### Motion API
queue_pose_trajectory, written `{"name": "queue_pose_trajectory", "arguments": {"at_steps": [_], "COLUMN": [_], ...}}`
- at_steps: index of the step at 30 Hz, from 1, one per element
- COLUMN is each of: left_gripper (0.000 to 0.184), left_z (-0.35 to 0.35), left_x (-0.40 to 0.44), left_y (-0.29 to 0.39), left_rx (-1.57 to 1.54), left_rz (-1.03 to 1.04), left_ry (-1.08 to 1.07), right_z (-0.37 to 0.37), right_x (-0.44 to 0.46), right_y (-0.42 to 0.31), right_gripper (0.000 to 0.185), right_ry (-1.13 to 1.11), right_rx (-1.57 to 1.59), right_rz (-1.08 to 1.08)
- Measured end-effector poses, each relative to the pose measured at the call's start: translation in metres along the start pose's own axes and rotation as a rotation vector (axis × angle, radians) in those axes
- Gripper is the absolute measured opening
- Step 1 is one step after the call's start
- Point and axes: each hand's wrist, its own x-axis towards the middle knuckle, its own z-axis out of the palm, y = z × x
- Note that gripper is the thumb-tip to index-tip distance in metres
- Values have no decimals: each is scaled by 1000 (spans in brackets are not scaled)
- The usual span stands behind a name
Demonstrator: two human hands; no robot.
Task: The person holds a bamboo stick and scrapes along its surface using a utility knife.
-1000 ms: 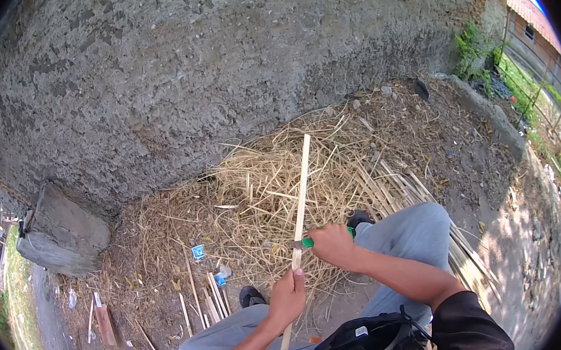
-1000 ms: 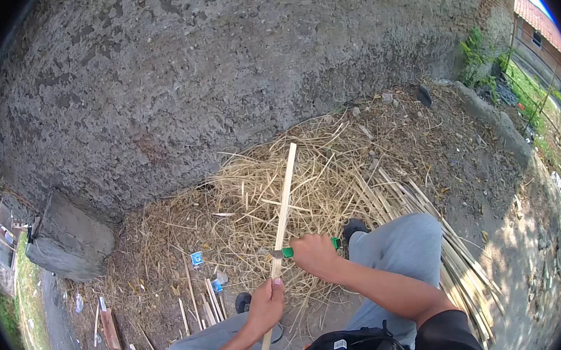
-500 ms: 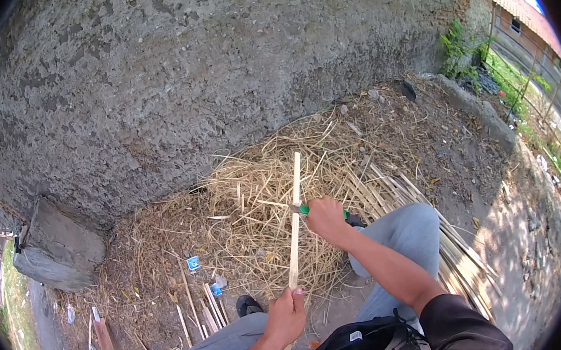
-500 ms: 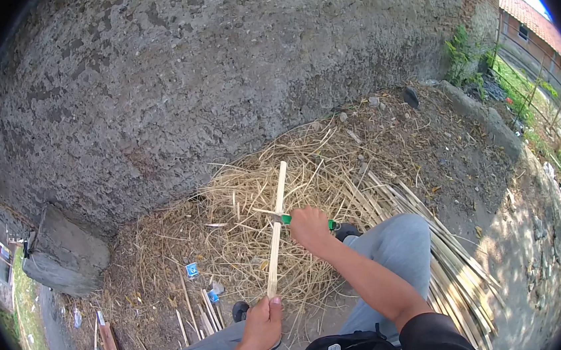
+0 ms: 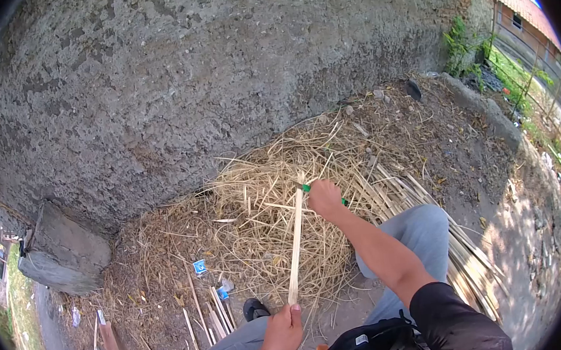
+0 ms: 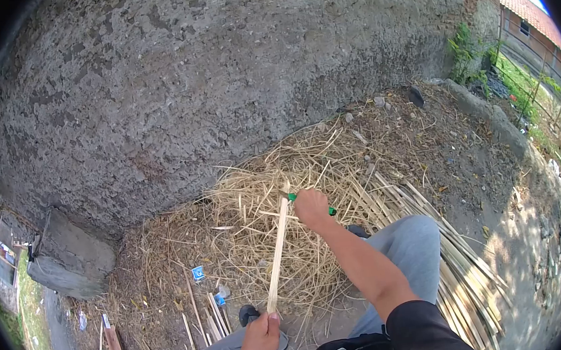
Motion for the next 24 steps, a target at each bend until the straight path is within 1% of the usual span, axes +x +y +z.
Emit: {"name": "queue_pose_trajectory", "arguments": {"at_steps": [3, 4, 5, 7, 8, 9, 10, 11, 13, 15, 17, 19, 20, 22, 24], "left_gripper": [35, 37, 37, 36, 36, 33, 31, 31, 29, 30, 32, 32, 32, 30, 29], "left_z": [5, 5, 8, 14, 5, -11, -23, -27, -30, -26, -22, -16, -15, -15, -16], "left_x": [-9, -11, -8, 1, 3, 9, 13, 18, 28, 29, 29, 30, 30, 27, 23], "left_y": [0, -4, -12, -31, -26, -13, -4, -5, -9, -2, -1, -4, -3, 1, 7], "left_rx": [-55, -91, -95, -296, -302, -549, -794, -801, -788, -763, -733, -838, -839, -879, -855], "left_rz": [16, 26, 25, 25, 24, -194, -412, -409, -423, -385, -346, -289, -281, -276, -241], "left_ry": [-14, -71, -75, -59, -56, -148, -241, -235, -358, -347, -344, -357, -359, -316, -285], "right_z": [-3, -7, -10, -12, -10, -10, -9, -12, -18, -44, -74, -103, -118, -142, -147], "right_x": [24, 28, 32, 37, 38, 42, 46, 49, 55, 43, 34, 25, 16, -6, -21], "right_y": [36, 52, 68, 89, 99, 103, 105, 101, 92, 57, 33, 19, 15, 11, 12], "right_gripper": [15, 14, 14, 17, 19, 19, 19, 21, 26, 26, 25, 24, 24, 25, 24], "right_ry": [49, 32, 14, -9, -16, -16, -134, -252, -365, -334, -331, -215, -208, -222, -207], "right_rx": [-6, 59, 121, -62, 15, 9, 168, 330, 176, 277, 279, 93, 89, -15, 3], "right_rz": [57, 95, 135, 216, 240, 229, 329, 430, 197, 199, 187, 128, 128, -38, -59]}}
